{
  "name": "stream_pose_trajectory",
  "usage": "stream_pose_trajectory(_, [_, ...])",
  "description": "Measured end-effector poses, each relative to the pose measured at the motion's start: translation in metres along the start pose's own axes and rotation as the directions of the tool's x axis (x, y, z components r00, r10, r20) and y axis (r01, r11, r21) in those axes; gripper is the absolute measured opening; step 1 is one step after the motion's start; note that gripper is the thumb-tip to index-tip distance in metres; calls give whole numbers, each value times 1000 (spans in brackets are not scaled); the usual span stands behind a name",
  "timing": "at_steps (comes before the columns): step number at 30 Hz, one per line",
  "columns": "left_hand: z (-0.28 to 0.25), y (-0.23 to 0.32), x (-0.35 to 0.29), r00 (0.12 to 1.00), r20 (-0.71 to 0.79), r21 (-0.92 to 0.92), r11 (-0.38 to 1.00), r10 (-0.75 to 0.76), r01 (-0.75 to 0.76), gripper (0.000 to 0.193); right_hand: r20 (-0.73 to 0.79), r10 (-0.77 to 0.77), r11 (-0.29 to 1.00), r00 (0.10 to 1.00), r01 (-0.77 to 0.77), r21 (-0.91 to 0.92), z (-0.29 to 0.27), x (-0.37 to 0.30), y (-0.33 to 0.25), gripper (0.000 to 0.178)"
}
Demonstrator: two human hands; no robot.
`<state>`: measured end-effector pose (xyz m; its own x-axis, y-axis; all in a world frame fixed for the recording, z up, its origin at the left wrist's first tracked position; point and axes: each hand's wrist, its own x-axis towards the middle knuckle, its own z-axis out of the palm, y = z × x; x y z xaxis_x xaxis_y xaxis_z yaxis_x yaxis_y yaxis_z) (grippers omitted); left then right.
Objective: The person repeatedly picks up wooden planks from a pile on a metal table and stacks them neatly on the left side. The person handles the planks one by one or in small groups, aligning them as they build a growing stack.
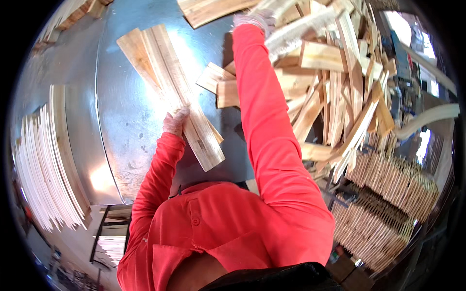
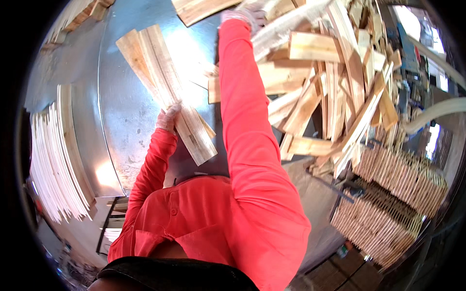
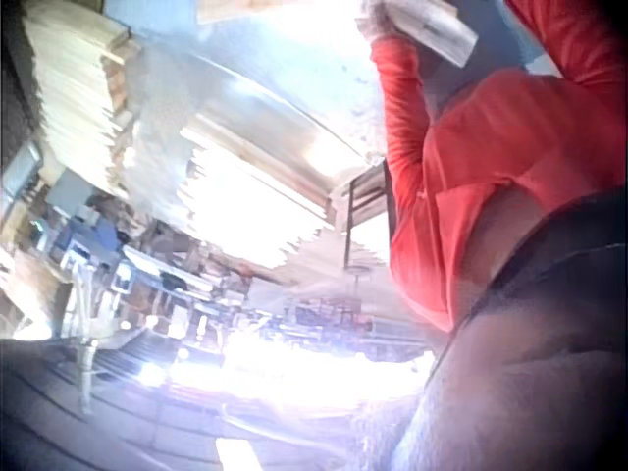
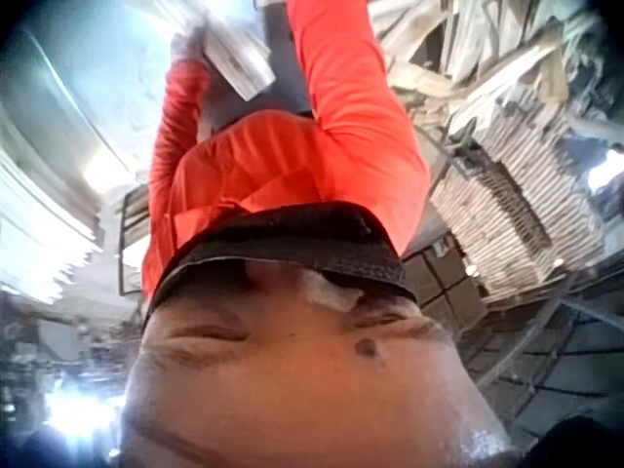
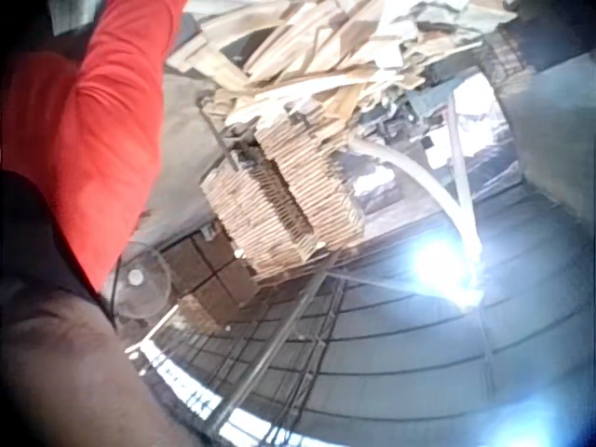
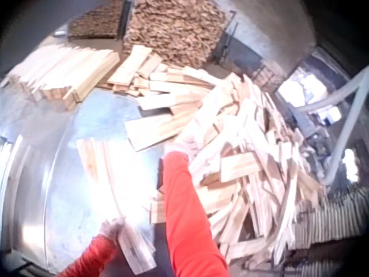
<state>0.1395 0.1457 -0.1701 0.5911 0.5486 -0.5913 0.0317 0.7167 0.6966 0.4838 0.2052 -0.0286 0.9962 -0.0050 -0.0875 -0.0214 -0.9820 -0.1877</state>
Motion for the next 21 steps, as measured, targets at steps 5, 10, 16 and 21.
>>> stream_pose_trajectory(5, [3,25,-37,992,0,-359,926,-126,118,52,142,-541,703,829,354,616,7,-183,149,53])
stream_pose_trajectory(10, [-13,14,-45,998,4,-401,914,-68,64,50,307,-919,330,247,909,255,-21,-330,231,55])
stream_pose_trajectory(16, [-7,21,-65,980,-193,-69,997,-57,44,50,426,-735,245,528,792,-560,-66,-111,184,103])
stream_pose_trajectory(21, [-31,18,-77,988,-151,31,999,-15,20,49,607,-634,208,480,861,-464,-65,-35,190,108])
